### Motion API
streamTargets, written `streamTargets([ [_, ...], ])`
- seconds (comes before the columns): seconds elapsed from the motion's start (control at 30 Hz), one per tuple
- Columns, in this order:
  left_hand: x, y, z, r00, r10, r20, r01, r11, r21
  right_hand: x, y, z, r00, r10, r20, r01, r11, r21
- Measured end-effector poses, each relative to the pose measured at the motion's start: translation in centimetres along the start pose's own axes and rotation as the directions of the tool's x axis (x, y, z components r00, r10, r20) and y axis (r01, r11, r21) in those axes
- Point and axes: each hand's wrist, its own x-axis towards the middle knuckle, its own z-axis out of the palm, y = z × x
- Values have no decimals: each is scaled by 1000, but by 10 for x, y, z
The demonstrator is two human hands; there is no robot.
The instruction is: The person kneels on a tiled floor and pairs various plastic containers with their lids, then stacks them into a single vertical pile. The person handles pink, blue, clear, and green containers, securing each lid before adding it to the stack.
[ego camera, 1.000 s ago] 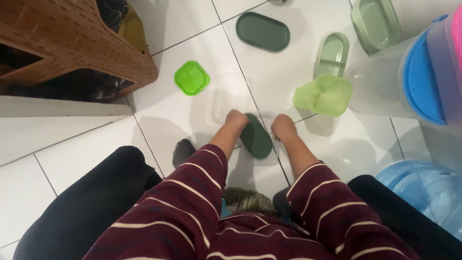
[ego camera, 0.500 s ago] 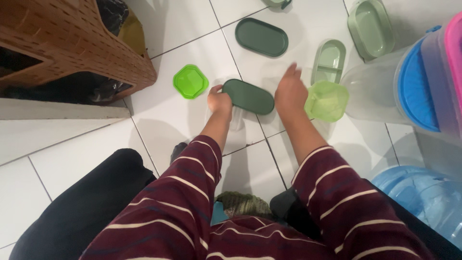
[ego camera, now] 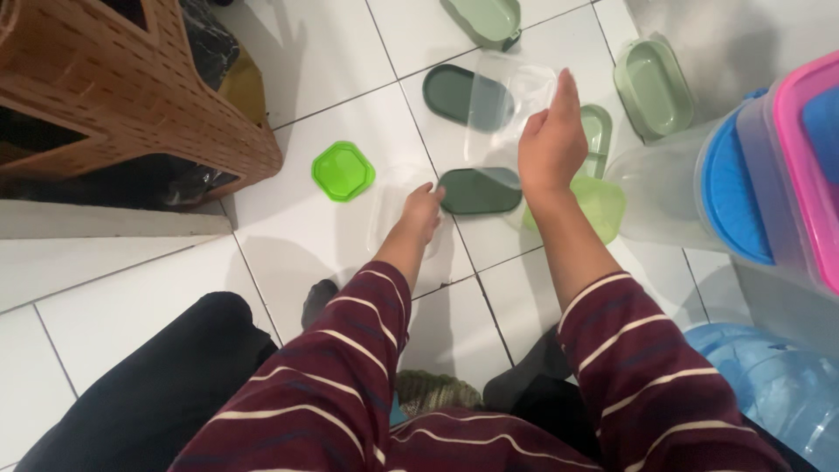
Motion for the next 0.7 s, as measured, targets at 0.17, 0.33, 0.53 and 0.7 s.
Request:
streamTargets([
  [0.17,-31,73,-10,919,386,81,-393,910,127,-8,-4,7,998,-18,60,9,990,139],
  [0.33,-71,139,-48,904,368,219,-396,913,96,-15,-16,38,894,173,413,-343,858,383],
  [0.53,-17,94,-100,981,170,-99,-161,983,92,-89,0,128,634,426,646,-769,434,469],
  [0.7,-2,25,-132,942,313,-122,-268,919,288,-188,39,180,193,367,910,-961,257,101],
])
